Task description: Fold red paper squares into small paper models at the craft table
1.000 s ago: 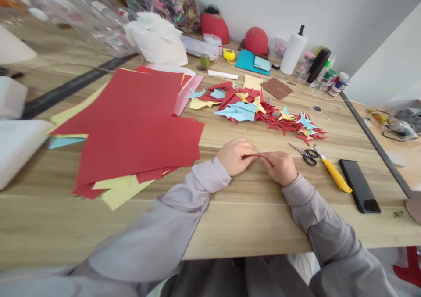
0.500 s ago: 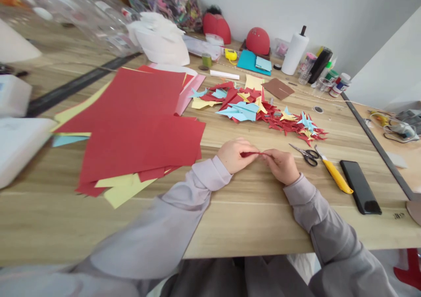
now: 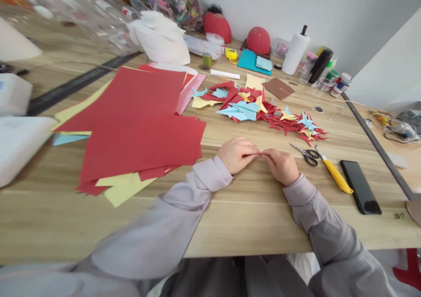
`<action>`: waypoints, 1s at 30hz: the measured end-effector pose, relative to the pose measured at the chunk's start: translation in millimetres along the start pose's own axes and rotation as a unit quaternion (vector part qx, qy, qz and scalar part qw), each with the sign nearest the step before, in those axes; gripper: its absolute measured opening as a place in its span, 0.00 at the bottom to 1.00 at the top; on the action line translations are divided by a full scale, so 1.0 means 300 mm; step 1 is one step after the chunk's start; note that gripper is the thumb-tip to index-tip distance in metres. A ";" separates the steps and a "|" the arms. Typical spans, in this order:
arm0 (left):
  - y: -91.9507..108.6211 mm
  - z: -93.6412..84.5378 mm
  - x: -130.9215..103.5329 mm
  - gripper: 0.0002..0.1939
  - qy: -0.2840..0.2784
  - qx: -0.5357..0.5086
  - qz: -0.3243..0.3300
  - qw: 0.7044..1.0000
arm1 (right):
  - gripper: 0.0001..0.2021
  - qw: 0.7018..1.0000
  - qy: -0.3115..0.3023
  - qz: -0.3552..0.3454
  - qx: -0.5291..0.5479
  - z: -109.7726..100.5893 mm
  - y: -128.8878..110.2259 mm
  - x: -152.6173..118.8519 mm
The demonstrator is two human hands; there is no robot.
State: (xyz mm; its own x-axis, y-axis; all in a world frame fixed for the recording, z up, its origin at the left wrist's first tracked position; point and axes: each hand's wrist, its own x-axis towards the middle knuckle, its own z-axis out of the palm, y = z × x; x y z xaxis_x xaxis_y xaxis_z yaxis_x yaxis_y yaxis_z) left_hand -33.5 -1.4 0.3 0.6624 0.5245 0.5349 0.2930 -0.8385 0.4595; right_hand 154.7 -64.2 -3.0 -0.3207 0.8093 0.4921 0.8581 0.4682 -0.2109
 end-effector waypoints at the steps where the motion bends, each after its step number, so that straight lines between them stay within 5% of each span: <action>1: 0.001 0.000 0.000 0.12 0.001 0.002 0.003 1.000 | 0.11 1.000 0.002 -0.004 -0.018 0.001 0.002 0.000; 12: 0.001 0.010 0.002 0.10 0.020 -0.039 -0.011 0.999 | 0.13 0.993 -0.002 -0.025 -0.118 0.001 -0.005 0.004; 19: -0.007 0.009 0.005 0.08 0.062 -0.118 -0.099 0.986 | 0.11 0.998 0.002 0.017 -0.067 0.001 0.012 0.001; 30: 0.010 0.017 0.006 0.08 0.038 -0.148 -0.094 0.984 | 0.12 1.000 -0.015 0.015 0.010 -0.008 -0.009 0.004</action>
State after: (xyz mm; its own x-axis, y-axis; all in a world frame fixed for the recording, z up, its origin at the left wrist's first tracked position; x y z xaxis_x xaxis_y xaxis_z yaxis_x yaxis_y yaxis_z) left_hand -27.9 -3.6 -1.0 0.5595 0.6851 0.4664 0.1850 -0.6518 0.7355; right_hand 152.9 -65.5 0.1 -0.3077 0.8328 0.4602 0.8588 0.4513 -0.2425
